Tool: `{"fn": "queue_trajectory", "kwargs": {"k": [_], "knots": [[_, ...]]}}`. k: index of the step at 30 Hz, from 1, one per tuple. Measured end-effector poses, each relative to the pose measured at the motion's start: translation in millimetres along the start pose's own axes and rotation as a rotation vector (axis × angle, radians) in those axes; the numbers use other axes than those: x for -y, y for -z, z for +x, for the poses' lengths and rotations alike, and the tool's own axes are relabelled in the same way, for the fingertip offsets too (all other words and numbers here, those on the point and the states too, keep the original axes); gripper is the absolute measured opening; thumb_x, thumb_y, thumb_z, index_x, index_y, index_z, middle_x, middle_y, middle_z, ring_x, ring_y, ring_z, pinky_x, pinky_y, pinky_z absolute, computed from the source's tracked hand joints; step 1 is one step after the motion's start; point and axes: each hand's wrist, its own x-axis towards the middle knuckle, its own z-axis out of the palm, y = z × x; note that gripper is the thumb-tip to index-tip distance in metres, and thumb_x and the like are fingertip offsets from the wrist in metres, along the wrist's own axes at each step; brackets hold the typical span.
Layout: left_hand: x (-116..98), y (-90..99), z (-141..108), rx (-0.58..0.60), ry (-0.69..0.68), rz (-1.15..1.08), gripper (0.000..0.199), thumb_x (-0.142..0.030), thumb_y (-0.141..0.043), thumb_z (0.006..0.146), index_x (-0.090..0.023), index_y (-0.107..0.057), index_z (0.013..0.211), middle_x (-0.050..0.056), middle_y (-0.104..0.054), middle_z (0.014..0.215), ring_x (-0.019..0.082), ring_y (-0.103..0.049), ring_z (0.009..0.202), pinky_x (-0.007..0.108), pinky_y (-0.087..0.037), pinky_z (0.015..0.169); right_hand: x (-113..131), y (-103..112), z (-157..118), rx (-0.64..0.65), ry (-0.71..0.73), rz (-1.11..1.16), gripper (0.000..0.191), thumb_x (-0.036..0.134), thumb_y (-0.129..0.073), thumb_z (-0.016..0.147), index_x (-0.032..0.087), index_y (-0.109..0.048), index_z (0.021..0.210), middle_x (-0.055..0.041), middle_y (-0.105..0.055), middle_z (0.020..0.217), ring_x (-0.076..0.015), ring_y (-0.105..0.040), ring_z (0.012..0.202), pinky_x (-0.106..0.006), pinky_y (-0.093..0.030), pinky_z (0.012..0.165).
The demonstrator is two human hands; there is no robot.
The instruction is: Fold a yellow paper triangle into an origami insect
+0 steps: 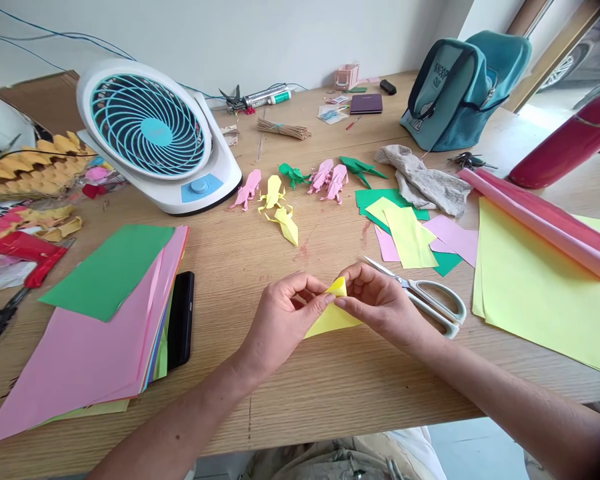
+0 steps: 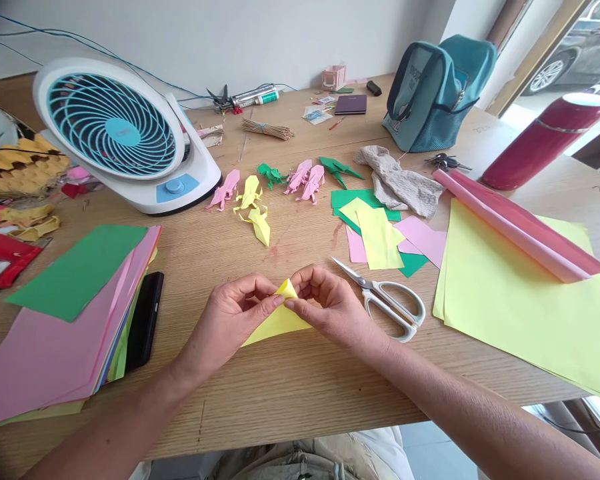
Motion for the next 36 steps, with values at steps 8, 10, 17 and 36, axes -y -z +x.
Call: {"fn": "queue_trajectory", "kwargs": {"k": [8, 10, 17, 36], "knots": [[-5, -6.1, -3, -0.058, -0.096, 0.101, 0.014, -0.018, -0.069, 0.083, -0.016, -0.067, 0.069, -0.001, -0.065, 0.067, 0.009, -0.057, 0.061, 0.019, -0.045, 0.056, 5, -3, -3, -0.006, 0.061, -0.146, 0.022, 0.037, -0.077, 0.082, 0.021, -0.062, 0.088, 0.0011, -0.059, 0.081, -0.0127, -0.053, 0.075, -0.028, -0.044, 0.071], [-6, -7.9, -3, -0.072, -0.135, 0.138, 0.016, -0.015, -0.068, 0.082, -0.016, -0.065, 0.067, -0.002, -0.063, 0.066, 0.008, -0.056, 0.060, 0.018, -0.043, 0.056, 5, -2, -4, -0.019, 0.108, -0.179, 0.018, 0.035, -0.075, 0.084, 0.022, -0.064, 0.087, 0.0011, -0.059, 0.081, -0.0128, -0.053, 0.076, -0.028, -0.044, 0.072], [-4, -9.3, -4, -0.087, -0.174, 0.209, 0.018, -0.018, -0.069, 0.084, -0.017, -0.064, 0.067, -0.001, -0.063, 0.067, 0.009, -0.056, 0.061, 0.020, -0.044, 0.057, 9, 0, -5, -0.034, 0.154, -0.255, 0.015, 0.036, -0.072, 0.087, 0.022, -0.067, 0.088, 0.0002, -0.059, 0.082, -0.0140, -0.053, 0.077, -0.029, -0.044, 0.071], [-3, -11.1, -4, -0.118, -0.168, 0.212, 0.020, -0.021, -0.069, 0.084, -0.017, -0.062, 0.066, -0.002, -0.063, 0.067, 0.008, -0.055, 0.059, 0.018, -0.044, 0.056, 8, -1, -5, -0.076, 0.081, -0.216, 0.022, 0.042, -0.075, 0.083, 0.021, -0.067, 0.080, -0.0003, -0.061, 0.079, -0.0142, -0.056, 0.074, -0.030, -0.045, 0.069]]}}
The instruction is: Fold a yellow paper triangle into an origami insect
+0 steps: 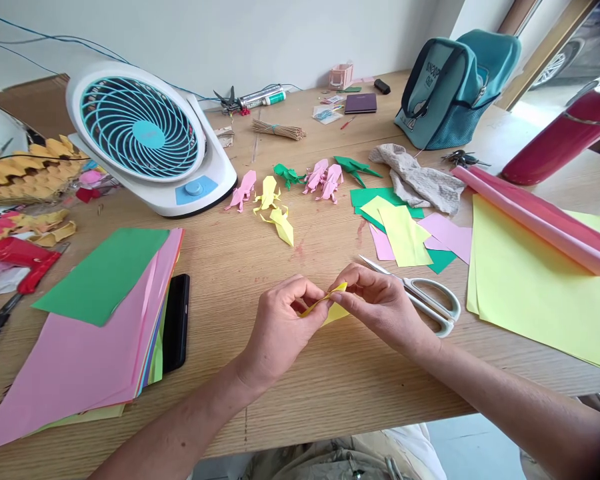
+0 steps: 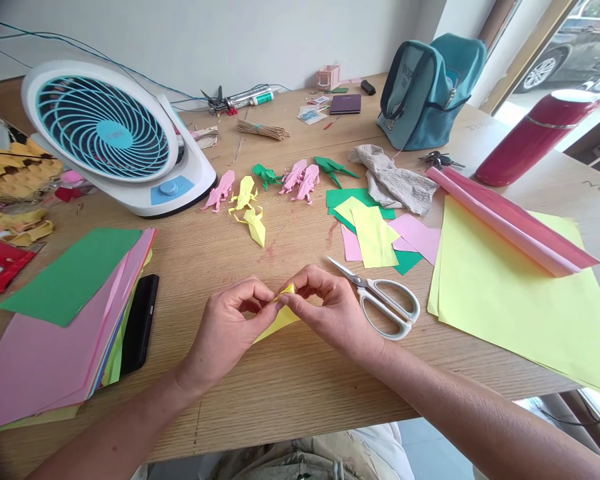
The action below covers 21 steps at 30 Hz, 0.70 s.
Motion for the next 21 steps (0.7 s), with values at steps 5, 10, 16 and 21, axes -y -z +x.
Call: {"fn": "queue_trajectory", "kwargs": {"k": [5, 10, 16, 21], "knots": [[2, -0.7, 0, -0.001, 0.018, -0.009, 0.020, -0.021, -0.069, 0.084, -0.017, -0.062, 0.066, -0.002, -0.063, 0.068, 0.007, -0.055, 0.060, 0.017, -0.044, 0.056, 0, 2, 1, -0.001, 0.012, -0.005, 0.022, 0.043, -0.074, 0.084, 0.022, -0.070, 0.079, -0.0007, -0.063, 0.078, -0.0148, -0.055, 0.074, -0.031, -0.043, 0.070], [5, -0.1, 0, 0.010, 0.033, -0.020, 0.019, -0.021, -0.069, 0.083, -0.017, -0.061, 0.067, -0.003, -0.062, 0.067, 0.007, -0.055, 0.060, 0.017, -0.043, 0.055, 5, 3, 2, 0.005, 0.012, -0.025, 0.025, 0.045, -0.071, 0.086, 0.022, -0.073, 0.078, -0.0022, -0.064, 0.079, -0.0155, -0.055, 0.075, -0.031, -0.043, 0.070], [5, -0.2, 1, 0.025, 0.057, -0.023, 0.018, -0.018, -0.069, 0.082, -0.017, -0.060, 0.066, -0.003, -0.062, 0.067, 0.007, -0.054, 0.058, 0.017, -0.043, 0.055, 11, 2, 2, -0.024, 0.058, -0.062, 0.022, 0.042, -0.067, 0.089, 0.024, -0.077, 0.082, -0.0027, -0.064, 0.080, -0.0156, -0.055, 0.076, -0.031, -0.043, 0.071], [4, -1.2, -1, 0.038, 0.074, -0.043, 0.018, -0.018, -0.068, 0.081, -0.016, -0.059, 0.065, -0.003, -0.061, 0.066, 0.007, -0.054, 0.058, 0.017, -0.042, 0.054, 8, 3, 1, -0.048, 0.080, -0.020, 0.013, 0.034, -0.067, 0.090, 0.026, -0.078, 0.087, -0.0017, -0.062, 0.082, -0.0146, -0.055, 0.077, -0.030, -0.044, 0.070]]}}
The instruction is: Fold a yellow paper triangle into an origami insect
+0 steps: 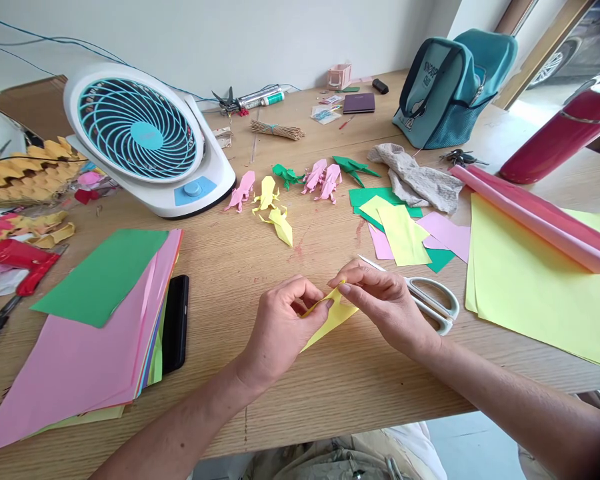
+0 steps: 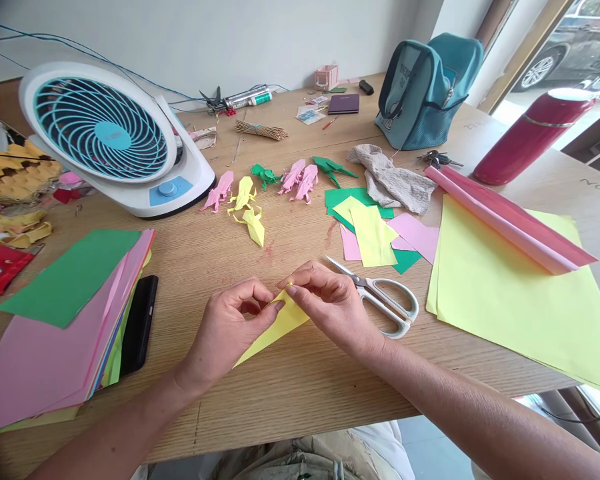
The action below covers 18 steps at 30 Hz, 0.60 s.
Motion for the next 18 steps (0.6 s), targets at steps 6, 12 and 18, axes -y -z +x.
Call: {"fn": "queue_trajectory", "kwargs": {"k": [6, 12, 18], "knots": [[-1, 1.7, 0, 0.067, 0.187, -0.142, 0.019, -0.025, -0.070, 0.079, -0.016, -0.059, 0.066, -0.004, -0.059, 0.063, 0.006, -0.052, 0.054, 0.017, -0.040, 0.049, -5, 9, 3, -0.158, -0.024, 0.164, 0.007, 0.032, -0.071, 0.087, 0.026, -0.073, 0.092, 0.0000, -0.066, 0.093, -0.0125, -0.057, 0.083, -0.027, -0.045, 0.078], [7, 7.7, 7, 0.073, 0.287, -0.380, 0.022, -0.034, -0.076, 0.077, -0.016, -0.063, 0.073, -0.002, -0.063, 0.067, 0.008, -0.055, 0.057, 0.019, -0.045, 0.053, -4, 3, 0, 0.145, -0.236, -0.036, 0.026, 0.043, -0.075, 0.082, 0.020, -0.066, 0.092, -0.0014, -0.066, 0.087, -0.0135, -0.058, 0.076, -0.027, -0.046, 0.068], [15, 8.0, 8, 0.082, 0.287, -0.456, 0.024, -0.037, -0.079, 0.077, -0.016, -0.066, 0.075, -0.002, -0.063, 0.068, 0.008, -0.055, 0.059, 0.018, -0.044, 0.055, -10, -3, -1, 0.171, -0.235, -0.072, 0.028, 0.044, -0.076, 0.080, 0.019, -0.066, 0.078, -0.0002, -0.064, 0.077, -0.0135, -0.057, 0.073, -0.028, -0.046, 0.067]]}}
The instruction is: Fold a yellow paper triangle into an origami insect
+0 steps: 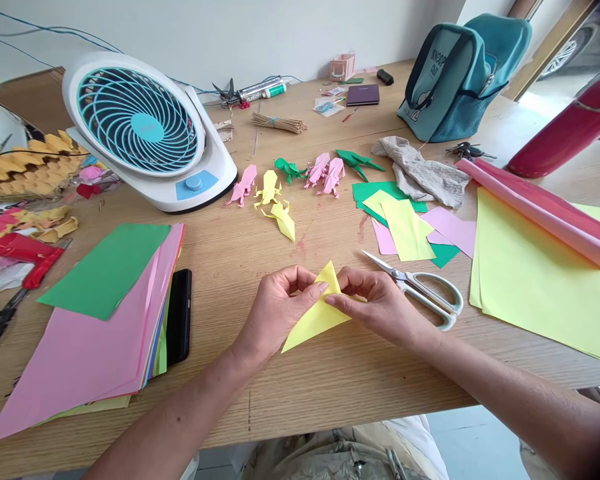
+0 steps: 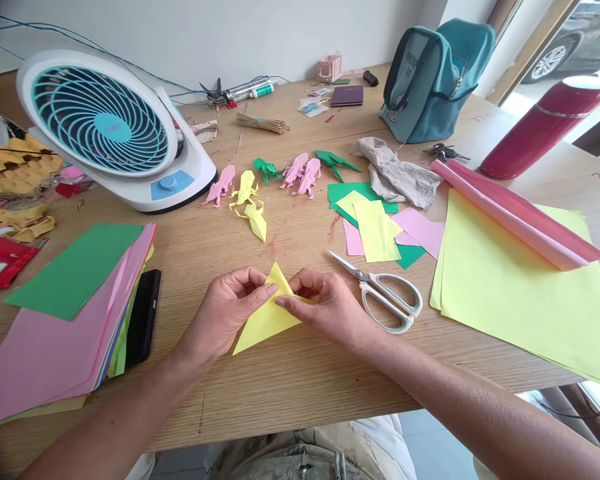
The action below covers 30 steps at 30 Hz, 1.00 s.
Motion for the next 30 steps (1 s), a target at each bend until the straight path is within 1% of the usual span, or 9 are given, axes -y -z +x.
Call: {"fn": "queue_trajectory", "kwargs": {"k": [3, 6, 10, 13, 16, 21, 24, 27, 30], "knots": [[1, 0.0, 1, -0.005, -0.016, -0.013, 0.024, -0.036, -0.080, 0.077, -0.016, -0.067, 0.075, -0.002, -0.064, 0.068, 0.007, -0.055, 0.061, 0.017, -0.044, 0.057, -1, 1, 1, -0.003, -0.033, 0.098, 0.031, 0.048, -0.077, 0.078, 0.018, -0.068, 0.078, -0.0005, -0.065, 0.077, -0.0127, -0.056, 0.070, -0.027, -0.045, 0.064], [1, -0.2, 2, -0.009, -0.019, -0.044, 0.025, -0.036, -0.081, 0.076, -0.015, -0.066, 0.074, -0.002, -0.064, 0.069, 0.007, -0.056, 0.062, 0.017, -0.044, 0.058, 0, 3, 2, -0.010, -0.058, 0.165, 0.035, 0.053, -0.078, 0.075, 0.019, -0.070, 0.076, -0.0013, -0.065, 0.078, -0.0134, -0.057, 0.071, -0.027, -0.046, 0.064], [1, -0.9, 1, -0.024, -0.011, -0.079, 0.026, -0.036, -0.082, 0.075, -0.016, -0.066, 0.076, -0.002, -0.065, 0.071, 0.008, -0.057, 0.063, 0.018, -0.045, 0.058, 0, 4, 1, -0.010, -0.023, 0.166, 0.033, 0.051, -0.077, 0.077, 0.019, -0.069, 0.076, 0.0000, -0.063, 0.077, -0.0125, -0.055, 0.071, -0.026, -0.044, 0.064], [-3, -1.6, 0, -0.002, -0.059, -0.042, 0.024, -0.036, -0.079, 0.078, -0.016, -0.066, 0.078, -0.002, -0.065, 0.072, 0.008, -0.057, 0.064, 0.018, -0.045, 0.059, -1, 4, -1, -0.041, 0.038, 0.093, 0.028, 0.044, -0.073, 0.083, 0.018, -0.066, 0.073, 0.0021, -0.059, 0.070, -0.0107, -0.051, 0.066, -0.025, -0.040, 0.061], [-7, -3.2, 1, 0.055, -0.114, 0.034, 0.021, -0.034, -0.078, 0.080, -0.016, -0.065, 0.081, -0.002, -0.062, 0.073, 0.008, -0.056, 0.065, 0.018, -0.044, 0.059, -1, 4, -2, -0.097, 0.101, -0.040, 0.024, 0.036, -0.070, 0.086, 0.018, -0.064, 0.071, 0.0027, -0.057, 0.067, -0.0103, -0.049, 0.063, -0.025, -0.037, 0.058], [-9, -7.0, 2, 0.120, -0.096, 0.130, 0.021, -0.031, -0.078, 0.077, -0.015, -0.063, 0.080, -0.002, -0.060, 0.073, 0.009, -0.054, 0.065, 0.019, -0.043, 0.059, 2, 1, -4, -0.115, 0.170, -0.232, 0.013, 0.025, -0.068, 0.087, 0.019, -0.068, 0.075, 0.0003, -0.063, 0.072, -0.0112, -0.056, 0.066, -0.025, -0.040, 0.060], [-10, -8.6, 1, 0.095, -0.102, 0.199, 0.018, -0.028, -0.075, 0.078, -0.016, -0.062, 0.077, -0.003, -0.060, 0.072, 0.009, -0.055, 0.065, 0.019, -0.042, 0.058, 3, 0, -6, -0.115, 0.233, -0.329, 0.012, 0.019, -0.065, 0.087, 0.019, -0.068, 0.076, -0.0004, -0.063, 0.075, -0.0105, -0.057, 0.066, -0.024, -0.041, 0.060], [-11, -9.3, 1, 0.036, -0.189, 0.333, 0.014, -0.022, -0.072, 0.078, -0.016, -0.062, 0.072, -0.003, -0.061, 0.071, 0.009, -0.055, 0.066, 0.019, -0.043, 0.062, 3, 0, -6, -0.117, 0.276, -0.390, 0.013, 0.016, -0.063, 0.087, 0.018, -0.068, 0.075, -0.0006, -0.062, 0.075, -0.0105, -0.057, 0.066, -0.024, -0.041, 0.059], [-13, -8.2, 2, 0.052, -0.217, 0.411, 0.013, -0.023, -0.071, 0.080, -0.017, -0.062, 0.073, -0.003, -0.062, 0.071, 0.009, -0.055, 0.067, 0.020, -0.042, 0.064, 4, 0, -6, -0.105, 0.280, -0.416, 0.014, 0.018, -0.062, 0.088, 0.019, -0.067, 0.074, -0.0013, -0.062, 0.074, -0.0112, -0.058, 0.066, -0.024, -0.042, 0.060]]}}
